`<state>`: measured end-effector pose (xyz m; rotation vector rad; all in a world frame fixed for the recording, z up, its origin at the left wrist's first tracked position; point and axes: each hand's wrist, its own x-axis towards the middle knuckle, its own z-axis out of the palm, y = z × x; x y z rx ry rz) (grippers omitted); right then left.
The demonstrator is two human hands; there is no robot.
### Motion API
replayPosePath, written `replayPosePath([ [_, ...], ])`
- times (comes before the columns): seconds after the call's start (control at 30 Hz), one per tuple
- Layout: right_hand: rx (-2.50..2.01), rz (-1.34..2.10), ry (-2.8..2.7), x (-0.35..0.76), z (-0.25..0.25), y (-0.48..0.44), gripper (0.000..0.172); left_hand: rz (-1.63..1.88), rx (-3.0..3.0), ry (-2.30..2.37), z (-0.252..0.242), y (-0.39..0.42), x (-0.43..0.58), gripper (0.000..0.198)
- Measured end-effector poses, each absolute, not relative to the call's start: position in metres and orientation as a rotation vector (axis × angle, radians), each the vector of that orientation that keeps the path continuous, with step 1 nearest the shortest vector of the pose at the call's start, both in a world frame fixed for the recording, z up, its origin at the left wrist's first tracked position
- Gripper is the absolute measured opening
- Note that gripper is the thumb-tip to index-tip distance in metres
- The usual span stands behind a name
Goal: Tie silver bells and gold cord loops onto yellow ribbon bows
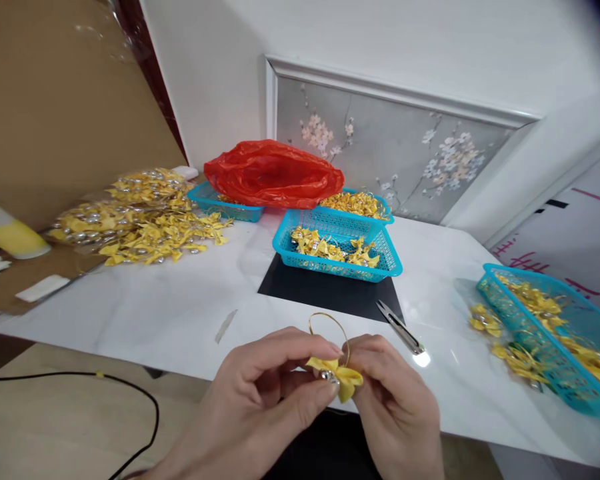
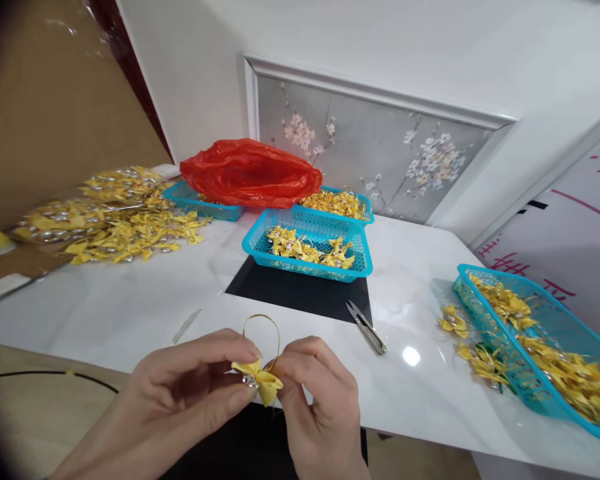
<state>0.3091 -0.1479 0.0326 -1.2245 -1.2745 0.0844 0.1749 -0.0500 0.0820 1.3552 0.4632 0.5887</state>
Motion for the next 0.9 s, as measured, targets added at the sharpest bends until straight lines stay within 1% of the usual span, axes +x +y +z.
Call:
replayPosePath([
  [0.17,-1.242,0.139,-1.228,0.306,0.035,-0.146,0.022,0.65,1.447,0.495,0.087,-0.051,0.179,0.014],
  [0.3,-1.323,0.138,-1.082,0.3,0.027,-0.147,0.017,0.671,1.484,0.506,0.082,-0.052,0.181,0.019],
  [0.37,-1.376,0.112,-1.021,0.298,0.026,-0.149,0.019,0.708,1.519,0.509,0.079,-0.052,0.181,0.022],
  [0.43,-1.43,-0.007,-1.059,0.299,0.03,-0.152,0.024,0.751,1.565,0.524,0.076,-0.051,0.181,0.024],
  [0.5,-1.454,-0.238,-1.184,0.302,0.039,-0.155,0.03,0.79,1.617,0.543,0.074,-0.05,0.181,0.026],
  [0.53,-1.45,-0.359,-1.258,0.304,0.045,-0.156,0.03,0.812,1.642,0.547,0.074,-0.05,0.181,0.026],
  [0.6,-1.429,-0.544,-1.383,0.306,0.055,-0.156,0.026,0.855,1.695,0.534,0.074,-0.05,0.182,0.027],
  [0.73,-1.424,-0.669,-1.512,0.303,0.066,-0.147,0.015,0.959,1.82,0.467,0.072,-0.049,0.184,0.034],
  [0.9,-1.361,-0.779,-1.542,0.289,0.064,-0.138,0.02,0.964,1.774,0.481,0.067,-0.044,0.189,0.033],
])
